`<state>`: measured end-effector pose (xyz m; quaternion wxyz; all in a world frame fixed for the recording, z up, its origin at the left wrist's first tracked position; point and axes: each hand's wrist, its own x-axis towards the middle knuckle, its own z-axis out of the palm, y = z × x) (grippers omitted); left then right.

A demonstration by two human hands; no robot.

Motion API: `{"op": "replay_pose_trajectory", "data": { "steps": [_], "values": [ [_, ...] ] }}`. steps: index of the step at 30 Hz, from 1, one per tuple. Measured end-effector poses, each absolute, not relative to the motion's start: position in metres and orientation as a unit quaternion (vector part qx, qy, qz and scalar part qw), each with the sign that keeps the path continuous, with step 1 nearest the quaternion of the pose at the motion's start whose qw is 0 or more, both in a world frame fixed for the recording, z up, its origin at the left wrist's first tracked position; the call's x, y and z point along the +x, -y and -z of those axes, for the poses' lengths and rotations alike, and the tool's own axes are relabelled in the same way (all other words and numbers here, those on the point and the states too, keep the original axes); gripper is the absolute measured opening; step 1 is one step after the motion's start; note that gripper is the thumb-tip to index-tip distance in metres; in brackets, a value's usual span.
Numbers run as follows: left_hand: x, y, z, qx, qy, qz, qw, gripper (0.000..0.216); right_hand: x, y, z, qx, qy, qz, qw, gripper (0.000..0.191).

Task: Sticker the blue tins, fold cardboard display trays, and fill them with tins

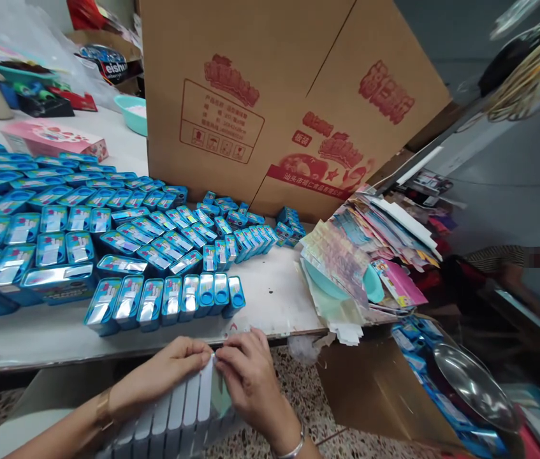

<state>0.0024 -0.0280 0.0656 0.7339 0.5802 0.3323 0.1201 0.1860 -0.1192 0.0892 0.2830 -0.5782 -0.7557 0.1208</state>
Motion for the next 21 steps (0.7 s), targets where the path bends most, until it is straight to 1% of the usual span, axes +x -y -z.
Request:
{"op": "replay_pose_trajectory", "data": {
  "steps": [3, 8, 12, 15, 16, 18, 19, 21],
  "values": [
    [0.004, 0.027, -0.065, 0.535, -0.343, -0.126, 0.761, 0.032, 0.186, 0.116, -0.087, -0.570, 0.759, -0.109, 0.296, 0.015],
    [0.008, 0.022, -0.065, 0.515, -0.360, -0.130, 0.767, 0.031, 0.187, 0.106, -0.082, -0.579, 0.744, -0.172, 0.285, 0.010],
    [0.011, 0.015, -0.055, 0.536, -0.357, -0.128, 0.755, 0.030, 0.189, 0.101, -0.078, -0.570, 0.761, -0.150, 0.272, 0.013],
    [0.013, 0.013, -0.034, 0.579, -0.364, -0.168, 0.710, 0.021, 0.193, 0.097, -0.084, -0.563, 0.769, -0.134, 0.272, 0.016],
    [0.013, 0.013, -0.026, 0.585, -0.378, -0.195, 0.690, 0.027, 0.195, 0.095, -0.089, -0.564, 0.767, -0.141, 0.271, 0.016],
    [0.014, 0.016, -0.015, 0.592, -0.395, -0.233, 0.663, 0.049, 0.199, 0.086, -0.100, -0.569, 0.759, -0.169, 0.268, 0.015],
    [0.014, 0.018, -0.013, 0.601, -0.387, -0.230, 0.661, 0.054, 0.202, 0.080, -0.105, -0.570, 0.756, -0.183, 0.264, 0.015],
    [0.014, 0.023, -0.017, 0.622, -0.344, -0.197, 0.675, 0.052, 0.206, 0.067, -0.115, -0.567, 0.758, -0.203, 0.251, 0.014]
  ]
}}
